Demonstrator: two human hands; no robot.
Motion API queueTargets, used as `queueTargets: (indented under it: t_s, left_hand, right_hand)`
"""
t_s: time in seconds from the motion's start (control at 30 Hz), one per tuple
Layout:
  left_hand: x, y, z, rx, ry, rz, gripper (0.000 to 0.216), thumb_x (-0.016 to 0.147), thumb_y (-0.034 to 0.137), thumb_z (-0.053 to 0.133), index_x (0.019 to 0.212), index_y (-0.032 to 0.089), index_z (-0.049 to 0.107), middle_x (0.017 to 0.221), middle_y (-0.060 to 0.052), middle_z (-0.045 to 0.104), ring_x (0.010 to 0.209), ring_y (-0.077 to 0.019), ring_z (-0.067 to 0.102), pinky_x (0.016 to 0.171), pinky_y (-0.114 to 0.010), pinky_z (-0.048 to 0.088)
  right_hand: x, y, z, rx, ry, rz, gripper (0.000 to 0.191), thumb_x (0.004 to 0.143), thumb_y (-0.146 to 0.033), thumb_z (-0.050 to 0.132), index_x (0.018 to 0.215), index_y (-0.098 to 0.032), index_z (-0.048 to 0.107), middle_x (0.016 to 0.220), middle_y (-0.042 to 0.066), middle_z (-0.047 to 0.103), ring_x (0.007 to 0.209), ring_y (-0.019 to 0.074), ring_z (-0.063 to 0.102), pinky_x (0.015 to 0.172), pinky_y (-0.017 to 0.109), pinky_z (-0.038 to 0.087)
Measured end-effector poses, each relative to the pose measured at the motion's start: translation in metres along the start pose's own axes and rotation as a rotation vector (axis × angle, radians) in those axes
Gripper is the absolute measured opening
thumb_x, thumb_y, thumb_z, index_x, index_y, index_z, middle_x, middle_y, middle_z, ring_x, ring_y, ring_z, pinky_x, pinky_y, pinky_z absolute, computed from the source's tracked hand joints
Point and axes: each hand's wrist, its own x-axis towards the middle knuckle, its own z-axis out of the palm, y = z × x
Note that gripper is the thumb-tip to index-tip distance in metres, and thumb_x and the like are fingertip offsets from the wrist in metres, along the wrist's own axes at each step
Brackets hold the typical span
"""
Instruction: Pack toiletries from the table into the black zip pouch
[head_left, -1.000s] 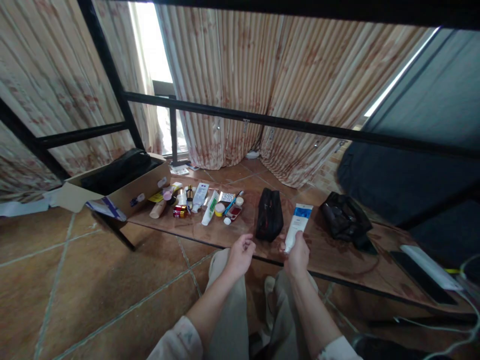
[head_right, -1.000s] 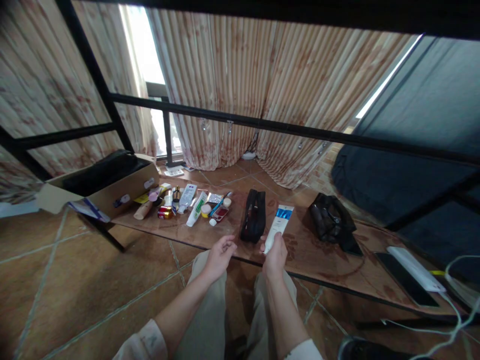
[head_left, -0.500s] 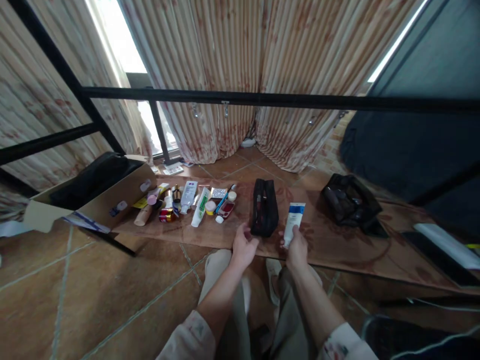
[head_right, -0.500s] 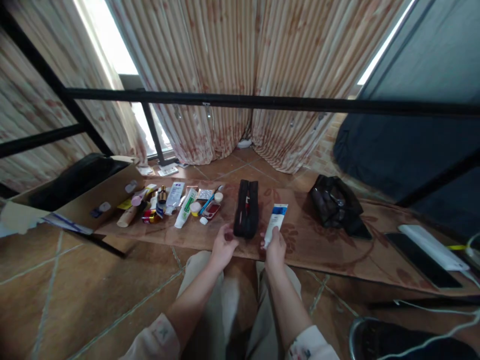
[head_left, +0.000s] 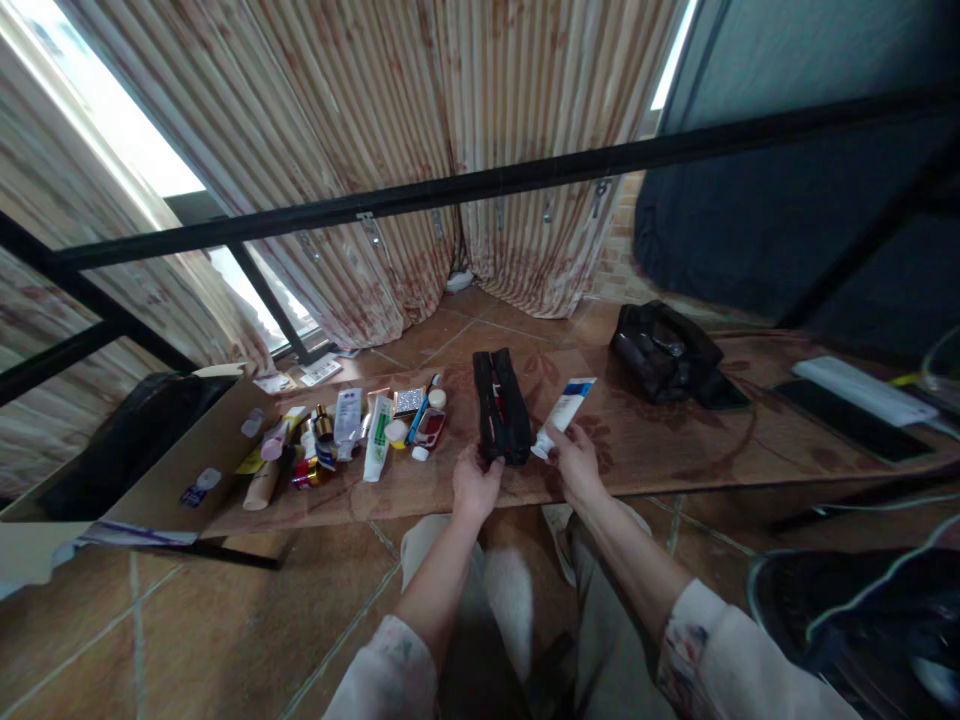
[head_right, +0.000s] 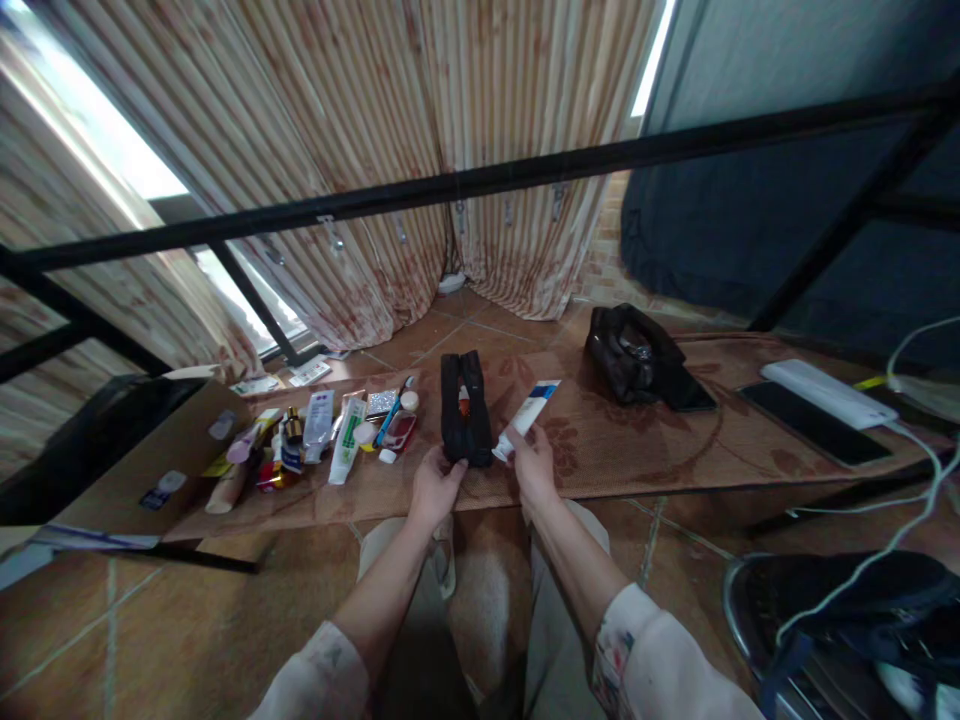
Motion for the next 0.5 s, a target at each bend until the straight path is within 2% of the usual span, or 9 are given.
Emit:
queueTargets:
  t_s: [0.13, 0.27, 0.4, 0.5]
  left_hand:
    - [0.007, 0.0, -0.005, 0.137, -0.052, 0.016, 0.021, 0.08, 0.024, 0.058, 0.098, 0.015, 0.064, 0.081, -0.006, 0.068, 0.073, -0.0181, 0.062, 0.068, -0.028, 0.044]
    - [0.008, -0.001, -0.006, 0.111, -0.077, 0.042, 0.022, 0.08, 0.023, 0.056, 0.1, 0.017, 0.063, 0.081, -0.003, 0.068, 0.071, -0.0163, 0.061, 0.066, -0.026, 0.043]
    - [-0.001, 0.0, -0.004, 0.13, -0.066, 0.038, 0.019, 0.08, 0.028, 0.059, 0.096, 0.017, 0.062, 0.078, -0.002, 0.065, 0.07, -0.0156, 0.059, 0.065, -0.026, 0.042]
    - [-0.007, 0.003, 0.0, 0.168, -0.016, 0.052, 0.027, 0.076, 0.033, 0.065, 0.097, 0.017, 0.06, 0.086, -0.004, 0.064, 0.078, -0.0172, 0.06, 0.069, -0.027, 0.044]
  right_hand:
    - [0.01, -0.012, 0.019, 0.011, -0.026, -0.06, 0.042, 0.059, -0.046, 0.075, 0.087, -0.018, 0.062, 0.07, -0.002, 0.064, 0.055, 0.0115, 0.055, 0.044, 0.021, 0.038]
    - [0.019, -0.011, 0.024, -0.014, -0.046, -0.102, 0.041, 0.06, -0.043, 0.073, 0.09, -0.018, 0.064, 0.069, -0.002, 0.063, 0.055, 0.0114, 0.053, 0.044, 0.021, 0.039]
    - [0.023, 0.0, 0.015, -0.025, 0.023, 0.072, 0.036, 0.059, -0.043, 0.069, 0.082, -0.016, 0.063, 0.063, -0.002, 0.06, 0.052, 0.0112, 0.052, 0.043, 0.021, 0.037]
    - [0.025, 0.004, 0.012, -0.063, -0.005, 0.15, 0.033, 0.059, -0.042, 0.067, 0.08, -0.016, 0.064, 0.06, -0.002, 0.059, 0.05, 0.0115, 0.051, 0.04, 0.021, 0.035]
